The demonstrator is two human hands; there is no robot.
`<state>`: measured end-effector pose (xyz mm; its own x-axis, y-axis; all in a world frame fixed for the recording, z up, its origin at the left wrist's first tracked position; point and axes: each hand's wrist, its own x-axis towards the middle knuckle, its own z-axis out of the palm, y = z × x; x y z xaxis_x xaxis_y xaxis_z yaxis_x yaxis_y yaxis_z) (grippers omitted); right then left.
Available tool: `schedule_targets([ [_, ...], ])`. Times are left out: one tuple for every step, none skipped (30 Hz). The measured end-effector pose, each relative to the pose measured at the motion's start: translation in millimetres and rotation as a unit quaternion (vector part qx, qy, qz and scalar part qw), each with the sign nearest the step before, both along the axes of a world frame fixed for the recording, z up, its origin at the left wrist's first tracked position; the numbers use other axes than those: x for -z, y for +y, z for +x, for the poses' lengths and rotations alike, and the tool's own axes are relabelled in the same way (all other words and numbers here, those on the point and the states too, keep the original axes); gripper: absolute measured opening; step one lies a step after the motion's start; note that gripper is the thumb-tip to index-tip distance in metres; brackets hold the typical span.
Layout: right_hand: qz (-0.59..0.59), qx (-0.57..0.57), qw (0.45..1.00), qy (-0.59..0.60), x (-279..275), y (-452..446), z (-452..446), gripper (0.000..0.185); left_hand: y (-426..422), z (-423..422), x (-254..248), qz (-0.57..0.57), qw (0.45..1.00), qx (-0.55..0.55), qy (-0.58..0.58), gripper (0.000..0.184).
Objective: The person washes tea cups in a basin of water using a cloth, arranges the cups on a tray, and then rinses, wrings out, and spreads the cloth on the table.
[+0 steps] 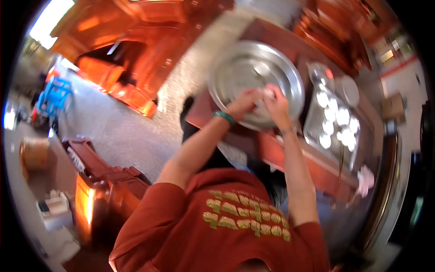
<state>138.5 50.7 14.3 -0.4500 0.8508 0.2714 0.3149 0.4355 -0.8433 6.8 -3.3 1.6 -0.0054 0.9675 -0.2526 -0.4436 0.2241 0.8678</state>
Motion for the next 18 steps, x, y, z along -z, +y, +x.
schedule_targets([
  [0.086,0.046,0.995,0.034,18.7,8.8,-3.6,0.024,-2.8,-1.0,-7.0,-0.001,1.000,0.012,0.006,0.023],
  [0.061,0.050,0.997,-0.002,12.4,6.4,-4.8,0.023,-3.9,-2.1,-6.7,-0.001,1.000,0.020,0.014,0.024],
  [0.035,0.051,0.998,-0.034,3.3,3.5,-5.4,0.022,-2.5,-4.7,-0.4,0.053,0.994,0.023,0.092,0.024],
  [0.024,0.068,0.997,-0.041,5.7,4.7,-3.7,0.022,-4.5,-2.0,0.9,0.081,0.988,0.030,0.130,0.025],
  [0.029,0.045,0.996,-0.072,7.6,7.4,-2.9,0.020,-6.9,0.9,1.7,0.109,0.979,0.035,0.166,0.025],
  [0.036,0.019,0.994,-0.102,8.9,9.4,-1.3,0.019,-8.0,4.3,-4.8,0.058,0.996,-0.009,0.074,0.027],
  [0.034,0.029,0.994,-0.102,9.4,10.7,1.0,0.019,-7.7,5.0,-8.6,0.007,0.998,-0.056,-0.017,0.029],
  [0.019,-0.019,0.996,-0.087,9.9,11.4,3.0,0.017,-6.4,1.2,-2.4,0.016,0.999,-0.030,-0.011,0.033],
  [0.005,-0.069,0.995,-0.071,5.7,9.0,3.2,0.016,-6.7,0.3,-2.7,0.015,1.000,-0.024,-0.011,0.033],
  [0.018,-0.082,0.994,-0.068,0.6,7.4,3.8,0.018,-6.7,-0.5,-3.0,0.004,1.000,-0.020,-0.008,0.034],
  [0.018,-0.078,0.994,-0.067,-4.5,6.7,3.8,0.018,-6.6,-0.7,-3.2,-0.007,1.000,-0.017,-0.005,0.034],
  [-0.015,-0.065,0.997,-0.047,-13.3,4.0,2.4,0.018,-6.2,-0.7,-0.9,-0.008,1.000,-0.013,-0.005,0.034],
  [-0.047,-0.050,0.997,-0.026,-17.2,2.1,1.1,0.019,-5.0,-0.3,1.5,-0.016,1.000,-0.006,-0.007,0.038],
  [-0.047,-0.045,0.998,-0.024,-15.2,2.1,-0.8,0.019,-3.1,-0.3,3.2,-0.023,1.000,0.001,-0.009,0.042],
  [-0.031,-0.001,1.000,-0.003,-10.6,3.6,-3.0,0.020,-2.0,-0.1,1.8,-0.023,1.000,0.005,-0.008,0.042],
  [-0.015,0.043,0.999,0.018,-4.5,5.1,-3.8,0.020,-2.4,-0.4,0.9,-0.028,0.999,0.007,0.015,0.042],
  [-0.017,0.047,0.999,0.019,4.5,9.0,-3.3,0.020,-3.7,-0.7,0.4,-0.033,0.999,0.008,0.038,0.041],
  [-0.015,0.044,0.999,-0.023,9.9,12.1,-3.7,0.019,-5.2,-1.6,1.0,-0.035,0.998,0.011,0.041,0.041],
])
